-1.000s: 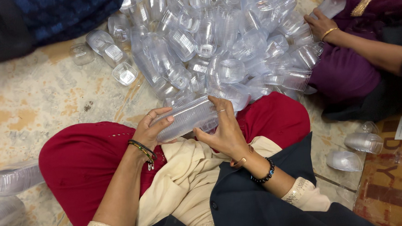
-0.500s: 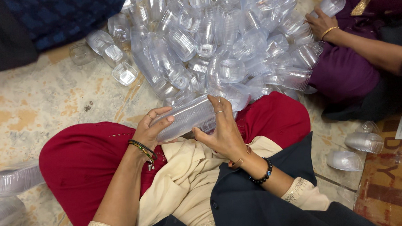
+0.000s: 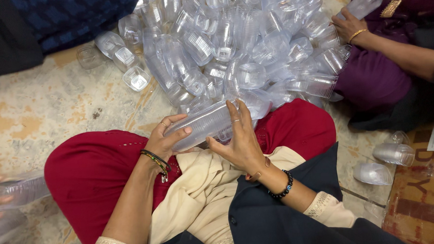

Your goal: The person sits on the floor among a large pile of clear disposable plastic cups and repeatedly nests cups one at a time into a single stack held in their hands, adding cups from the pile and setting completed stacks aside. Other people around them perform the same cup-stacking work.

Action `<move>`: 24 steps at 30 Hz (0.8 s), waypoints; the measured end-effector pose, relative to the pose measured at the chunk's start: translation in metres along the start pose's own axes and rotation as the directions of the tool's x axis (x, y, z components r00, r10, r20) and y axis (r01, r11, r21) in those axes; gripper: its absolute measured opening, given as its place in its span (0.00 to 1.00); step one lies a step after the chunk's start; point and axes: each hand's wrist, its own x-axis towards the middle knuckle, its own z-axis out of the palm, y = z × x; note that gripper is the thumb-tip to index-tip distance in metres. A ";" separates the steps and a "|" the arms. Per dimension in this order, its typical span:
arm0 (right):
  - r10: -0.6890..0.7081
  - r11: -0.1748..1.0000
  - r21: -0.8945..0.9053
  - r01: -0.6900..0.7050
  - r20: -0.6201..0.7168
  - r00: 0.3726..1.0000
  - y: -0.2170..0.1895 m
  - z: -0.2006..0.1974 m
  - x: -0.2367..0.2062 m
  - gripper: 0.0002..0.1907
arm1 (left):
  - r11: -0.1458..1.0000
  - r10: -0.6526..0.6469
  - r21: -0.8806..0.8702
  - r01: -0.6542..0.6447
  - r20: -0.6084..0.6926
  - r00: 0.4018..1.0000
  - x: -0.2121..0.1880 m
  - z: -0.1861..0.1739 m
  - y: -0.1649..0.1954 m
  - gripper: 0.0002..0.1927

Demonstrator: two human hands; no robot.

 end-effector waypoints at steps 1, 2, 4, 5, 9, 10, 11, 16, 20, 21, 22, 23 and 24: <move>-0.008 1.000 0.001 0.008 0.001 1.000 0.000 0.000 0.000 0.55 | 1.000 0.008 -0.003 -0.008 0.009 1.000 0.000 0.000 -0.001 0.33; -0.016 1.000 0.001 0.016 0.002 1.000 0.001 0.000 0.000 0.55 | 1.000 0.007 -0.005 -0.007 0.007 1.000 0.000 0.000 -0.001 0.33; -0.016 1.000 -0.001 0.016 0.010 1.000 0.001 0.001 0.000 0.57 | 1.000 0.006 -0.009 -0.006 0.004 1.000 0.001 0.000 -0.002 0.32; -0.016 1.000 -0.002 0.017 0.014 1.000 0.001 0.000 0.000 0.57 | 1.000 0.006 -0.005 -0.006 -0.001 1.000 0.000 0.000 -0.003 0.33; -0.014 1.000 0.016 0.014 0.007 1.000 0.001 0.001 0.001 0.58 | 1.000 0.008 0.002 -0.008 -0.005 1.000 0.001 0.000 -0.004 0.33; -0.008 1.000 0.011 0.008 0.008 1.000 0.001 0.001 0.001 0.58 | 1.000 0.009 0.002 -0.009 -0.003 1.000 0.002 0.000 -0.004 0.33; -0.002 1.000 0.007 0.002 0.008 1.000 0.001 0.002 0.002 0.58 | 1.000 0.007 0.005 -0.007 -0.002 1.000 0.002 0.000 -0.004 0.33; -0.037 0.999 -0.033 0.036 -0.020 0.999 0.002 0.005 0.002 0.58 | 1.000 -0.004 0.012 0.004 -0.005 1.000 0.004 0.000 -0.003 0.33; -0.045 0.999 -0.014 0.045 -0.019 0.999 0.003 0.005 0.004 0.60 | 1.000 -0.010 0.004 0.010 0.002 1.000 0.004 0.000 -0.003 0.33; -0.047 0.999 -0.007 0.047 -0.020 0.999 0.003 0.006 0.004 0.61 | 1.000 -0.006 -0.004 0.006 0.006 1.000 0.003 0.000 -0.003 0.33; -0.050 0.999 0.000 0.050 -0.022 0.999 0.003 0.006 0.004 0.61 | 1.000 -0.002 -0.012 0.002 0.011 1.000 0.003 0.000 -0.003 0.33; -0.053 0.999 0.007 0.053 -0.024 0.998 0.003 0.007 0.004 0.62 | 1.000 -0.004 -0.009 0.004 0.009 1.000 0.003 0.000 -0.003 0.33; -0.052 0.999 0.000 0.052 -0.027 0.998 0.003 0.007 0.004 0.62 | 1.000 -0.006 -0.007 0.006 0.007 1.000 0.003 0.000 -0.002 0.33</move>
